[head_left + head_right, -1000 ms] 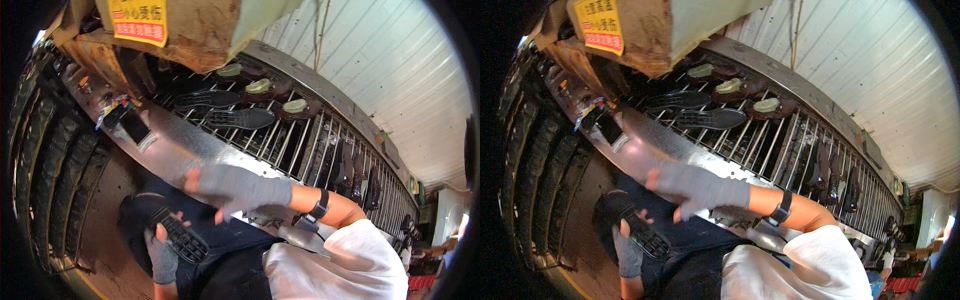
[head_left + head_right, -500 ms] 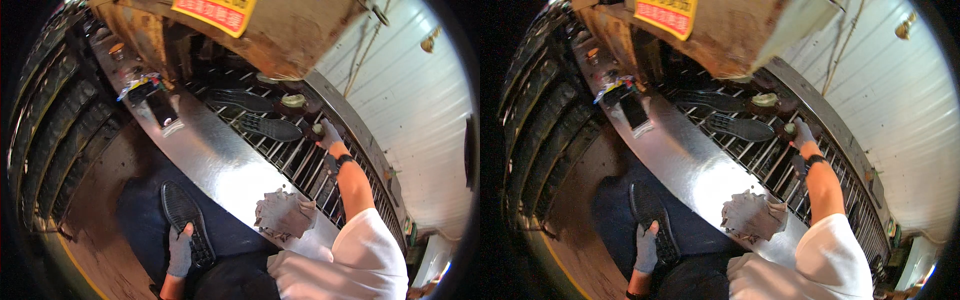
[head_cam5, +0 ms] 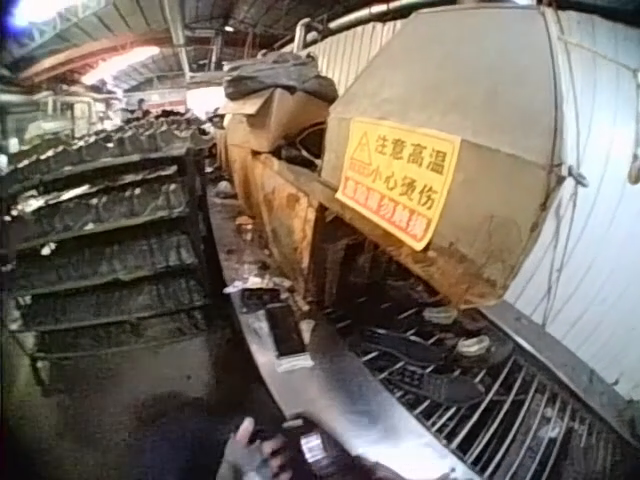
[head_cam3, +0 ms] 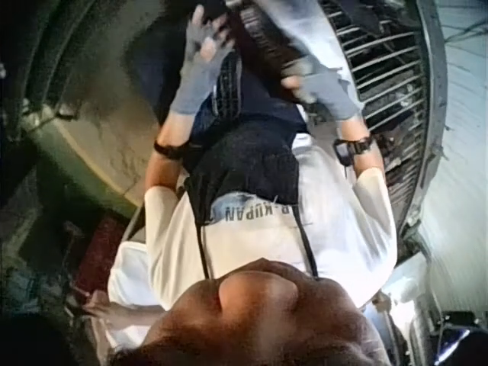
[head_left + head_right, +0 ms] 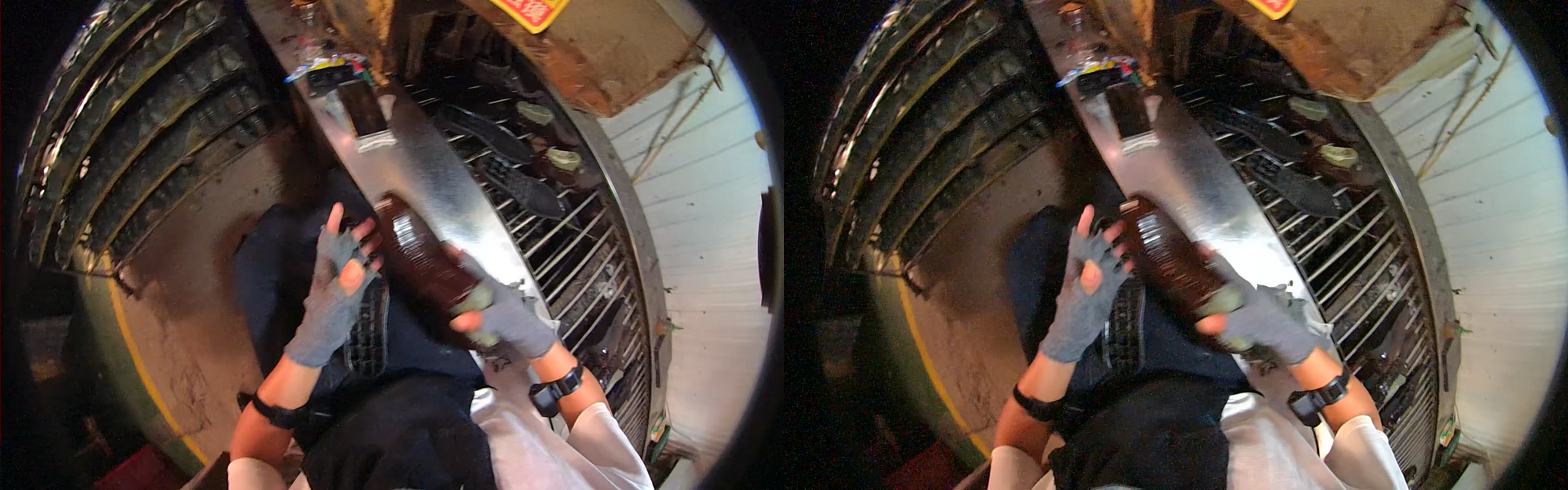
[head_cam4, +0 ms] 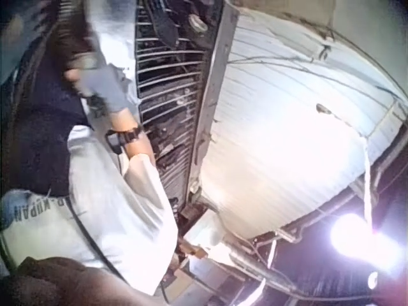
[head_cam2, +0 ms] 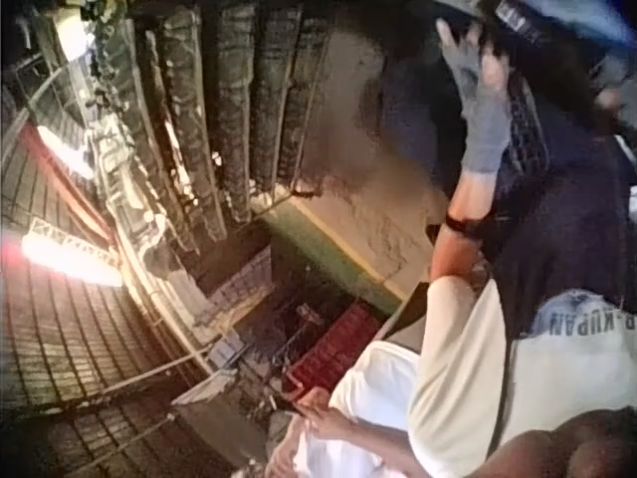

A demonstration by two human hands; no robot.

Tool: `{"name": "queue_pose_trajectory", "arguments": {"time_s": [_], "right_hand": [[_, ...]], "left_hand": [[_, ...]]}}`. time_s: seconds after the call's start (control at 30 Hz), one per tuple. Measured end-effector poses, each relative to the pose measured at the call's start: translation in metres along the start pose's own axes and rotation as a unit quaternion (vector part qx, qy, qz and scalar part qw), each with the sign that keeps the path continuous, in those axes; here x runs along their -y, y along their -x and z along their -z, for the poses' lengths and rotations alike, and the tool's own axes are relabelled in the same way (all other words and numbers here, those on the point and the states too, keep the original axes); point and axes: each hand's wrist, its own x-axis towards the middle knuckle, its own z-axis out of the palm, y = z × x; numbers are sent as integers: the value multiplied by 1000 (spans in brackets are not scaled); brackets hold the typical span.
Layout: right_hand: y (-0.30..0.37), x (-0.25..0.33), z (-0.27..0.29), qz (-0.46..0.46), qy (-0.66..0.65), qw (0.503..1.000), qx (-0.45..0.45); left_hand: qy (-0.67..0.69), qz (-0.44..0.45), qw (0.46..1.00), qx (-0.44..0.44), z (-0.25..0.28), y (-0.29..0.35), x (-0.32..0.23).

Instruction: Inspecting and assembling shoe uppers and soles in a factory setting.

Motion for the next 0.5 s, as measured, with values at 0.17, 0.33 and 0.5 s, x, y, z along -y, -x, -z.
{"name": "queue_pose_trajectory", "arguments": {"time_s": [0.17, 0.33, 0.5], "right_hand": [[-43, -11, -80, -63, -157, 981, 98], [-39, -14, -96, -99, -203, 970, 88], [-43, 2, -68, -103, -244, 964, -9]], "left_hand": [[91, -37, 994, -41, 22, 11, -27], [32, 3, 998, 60, 44, -15, -22], [-494, -160, 852, -67, 80, -48, 39]]}}
